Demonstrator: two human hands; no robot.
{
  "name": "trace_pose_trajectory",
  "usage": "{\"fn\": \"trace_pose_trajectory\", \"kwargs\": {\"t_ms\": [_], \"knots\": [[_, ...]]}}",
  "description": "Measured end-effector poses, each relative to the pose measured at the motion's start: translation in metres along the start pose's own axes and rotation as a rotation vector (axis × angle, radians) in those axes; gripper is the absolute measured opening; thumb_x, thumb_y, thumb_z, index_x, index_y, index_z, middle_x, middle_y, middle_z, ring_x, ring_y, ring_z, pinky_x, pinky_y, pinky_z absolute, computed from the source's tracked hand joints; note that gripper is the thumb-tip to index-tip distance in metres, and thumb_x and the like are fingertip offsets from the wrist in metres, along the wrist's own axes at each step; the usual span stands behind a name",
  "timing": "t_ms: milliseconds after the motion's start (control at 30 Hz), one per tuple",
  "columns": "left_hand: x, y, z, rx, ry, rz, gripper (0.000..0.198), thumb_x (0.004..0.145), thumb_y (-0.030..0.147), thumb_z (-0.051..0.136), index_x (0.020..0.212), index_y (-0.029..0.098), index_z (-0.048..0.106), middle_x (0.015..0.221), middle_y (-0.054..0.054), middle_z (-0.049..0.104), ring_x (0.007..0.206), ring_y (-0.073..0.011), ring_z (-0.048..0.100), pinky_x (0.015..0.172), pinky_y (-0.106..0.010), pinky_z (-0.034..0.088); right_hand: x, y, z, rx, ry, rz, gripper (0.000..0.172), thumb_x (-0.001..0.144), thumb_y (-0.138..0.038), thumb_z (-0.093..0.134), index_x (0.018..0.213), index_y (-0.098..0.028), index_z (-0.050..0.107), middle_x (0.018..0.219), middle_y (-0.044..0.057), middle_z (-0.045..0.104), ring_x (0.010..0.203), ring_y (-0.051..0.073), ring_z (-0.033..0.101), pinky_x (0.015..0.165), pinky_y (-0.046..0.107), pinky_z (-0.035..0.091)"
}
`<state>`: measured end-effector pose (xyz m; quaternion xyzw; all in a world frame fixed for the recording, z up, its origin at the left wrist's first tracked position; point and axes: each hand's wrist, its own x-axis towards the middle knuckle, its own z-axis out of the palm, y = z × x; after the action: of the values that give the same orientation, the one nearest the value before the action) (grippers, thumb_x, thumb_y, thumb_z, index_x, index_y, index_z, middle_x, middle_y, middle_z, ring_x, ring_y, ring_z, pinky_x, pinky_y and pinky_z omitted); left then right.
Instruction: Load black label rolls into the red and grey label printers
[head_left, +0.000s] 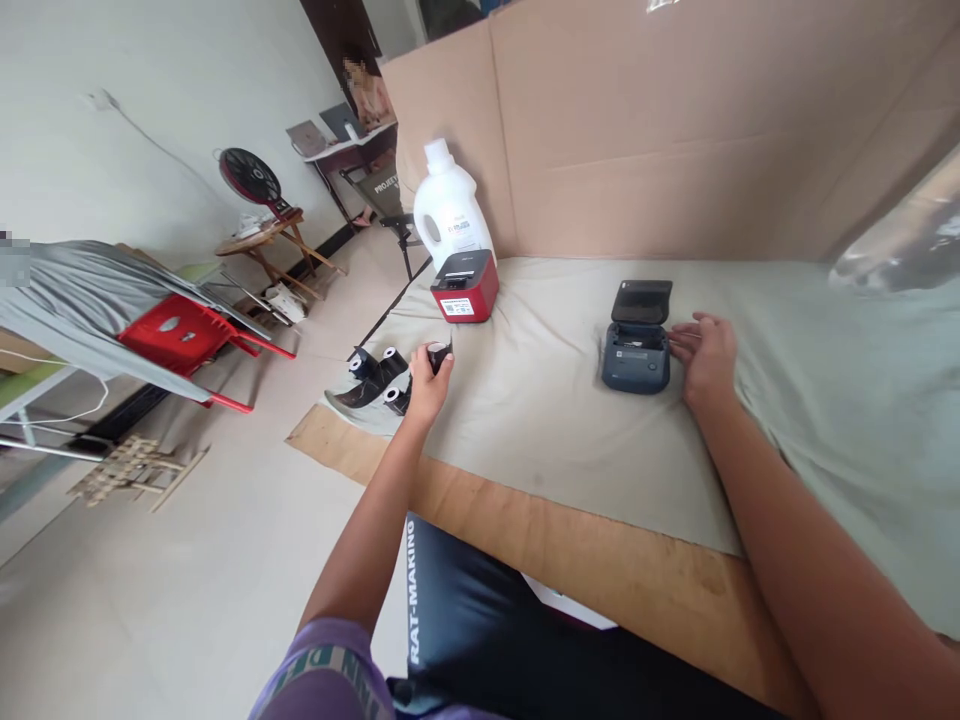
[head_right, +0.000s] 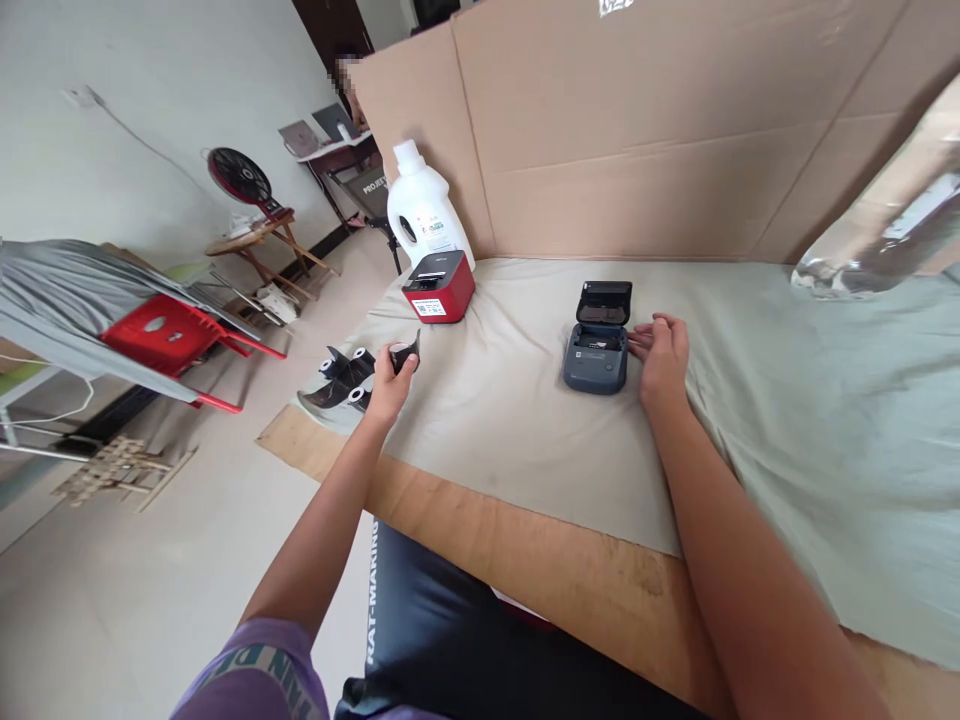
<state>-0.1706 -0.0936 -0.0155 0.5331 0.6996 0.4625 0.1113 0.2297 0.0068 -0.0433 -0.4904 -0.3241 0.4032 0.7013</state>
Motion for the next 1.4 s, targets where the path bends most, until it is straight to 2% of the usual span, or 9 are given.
{"fn": "trace_pose_trajectory", "kwargs": {"t_ms": [100, 300, 533, 733, 833, 933, 1033, 1233, 1400], "knots": [[0.002, -0.008, 0.006, 0.029, -0.009, 0.036, 0.034, 0.089, 0.04, 0.061, 0.116, 0.02, 0.058, 0.113, -0.009, 0.065, 0.109, -0.0214, 0.062, 0.095, -0.032, 0.048, -0.001, -0.001, -0.001, 0.024, 0.002, -0.002, 0.013, 0.09, -0.035, 0.05, 0.096, -0.024, 0.056, 0.078, -0.002, 0.062, 0.068, 0.012, 0.067, 0.065, 0.028, 0.053], [-0.009, -0.009, 0.007, 0.015, 0.135, -0.011, 0.051, 0.086, 0.043, 0.066, 0.131, 0.02, 0.054, 0.117, -0.01, 0.068, 0.089, -0.0196, 0.068, 0.082, -0.03, 0.053, -0.004, -0.006, 0.001, 0.03, -0.008, 0.014, 0.013, 0.091, -0.029, 0.047, 0.096, -0.023, 0.057, 0.079, -0.001, 0.063, 0.067, 0.012, 0.067, 0.065, 0.027, 0.05], [-0.012, -0.007, 0.005, 0.245, -0.013, 0.047, 0.054, 0.091, 0.032, 0.061, 0.143, 0.02, 0.054, 0.133, -0.015, 0.064, 0.121, -0.0292, 0.061, 0.104, -0.04, 0.046, -0.005, -0.007, 0.002, 0.024, -0.023, -0.006, 0.015, 0.094, -0.024, 0.044, 0.093, -0.023, 0.06, 0.079, 0.001, 0.063, 0.066, 0.011, 0.066, 0.066, 0.028, 0.048], [-0.023, 0.006, 0.009, 0.419, -0.06, -0.059, 0.062, 0.094, 0.037, 0.056, 0.152, 0.018, 0.044, 0.13, -0.02, 0.063, 0.124, -0.0369, 0.058, 0.096, -0.044, 0.049, -0.006, -0.008, 0.002, 0.018, -0.018, -0.004, 0.02, 0.096, -0.022, 0.043, 0.089, -0.023, 0.062, 0.078, 0.001, 0.063, 0.066, 0.011, 0.066, 0.063, 0.027, 0.047], [-0.031, 0.02, 0.005, 0.422, 0.038, -0.002, 0.061, 0.095, 0.042, 0.056, 0.151, 0.021, 0.046, 0.144, -0.018, 0.054, 0.123, -0.0347, 0.059, 0.088, -0.039, 0.051, -0.005, -0.009, 0.003, 0.028, -0.005, 0.001, 0.021, 0.096, -0.021, 0.043, 0.087, -0.023, 0.062, 0.076, 0.002, 0.063, 0.065, 0.011, 0.066, 0.063, 0.026, 0.047], [-0.044, 0.029, -0.015, 0.356, 0.281, 0.053, 0.05, 0.097, 0.041, 0.053, 0.144, 0.025, 0.051, 0.146, -0.014, 0.051, 0.115, -0.0275, 0.063, 0.089, -0.036, 0.051, -0.004, -0.009, 0.003, 0.031, -0.003, 0.017, 0.02, 0.094, -0.021, 0.043, 0.087, -0.022, 0.062, 0.075, 0.001, 0.064, 0.064, 0.01, 0.066, 0.061, 0.024, 0.047], [-0.06, 0.014, -0.046, 0.291, 0.472, -0.017, 0.046, 0.094, 0.035, 0.055, 0.138, 0.024, 0.052, 0.135, -0.011, 0.06, 0.109, -0.0233, 0.063, 0.096, -0.037, 0.049, -0.002, -0.008, 0.002, 0.028, -0.001, 0.031, 0.017, 0.091, -0.022, 0.045, 0.09, -0.021, 0.062, 0.075, 0.0, 0.064, 0.064, 0.01, 0.066, 0.06, 0.023, 0.047], [-0.062, -0.046, -0.082, 0.191, 0.115, -0.291, 0.061, 0.079, 0.03, 0.067, 0.137, 0.022, 0.055, 0.119, -0.009, 0.071, 0.106, -0.0252, 0.066, 0.097, -0.039, 0.051, -0.001, -0.006, 0.002, 0.019, 0.0, 0.031, 0.016, 0.09, -0.021, 0.046, 0.091, -0.021, 0.061, 0.076, 0.0, 0.064, 0.065, 0.011, 0.066, 0.061, 0.025, 0.047], [-0.06, -0.048, -0.082, 0.169, 0.144, -0.235, 0.059, 0.08, 0.027, 0.061, 0.138, 0.021, 0.054, 0.123, -0.01, 0.071, 0.105, -0.0245, 0.065, 0.096, -0.04, 0.051, -0.001, -0.006, 0.002, 0.007, 0.005, 0.018, 0.015, 0.09, -0.023, 0.047, 0.091, -0.021, 0.061, 0.077, 0.001, 0.064, 0.067, 0.012, 0.066, 0.064, 0.028, 0.046]]}}
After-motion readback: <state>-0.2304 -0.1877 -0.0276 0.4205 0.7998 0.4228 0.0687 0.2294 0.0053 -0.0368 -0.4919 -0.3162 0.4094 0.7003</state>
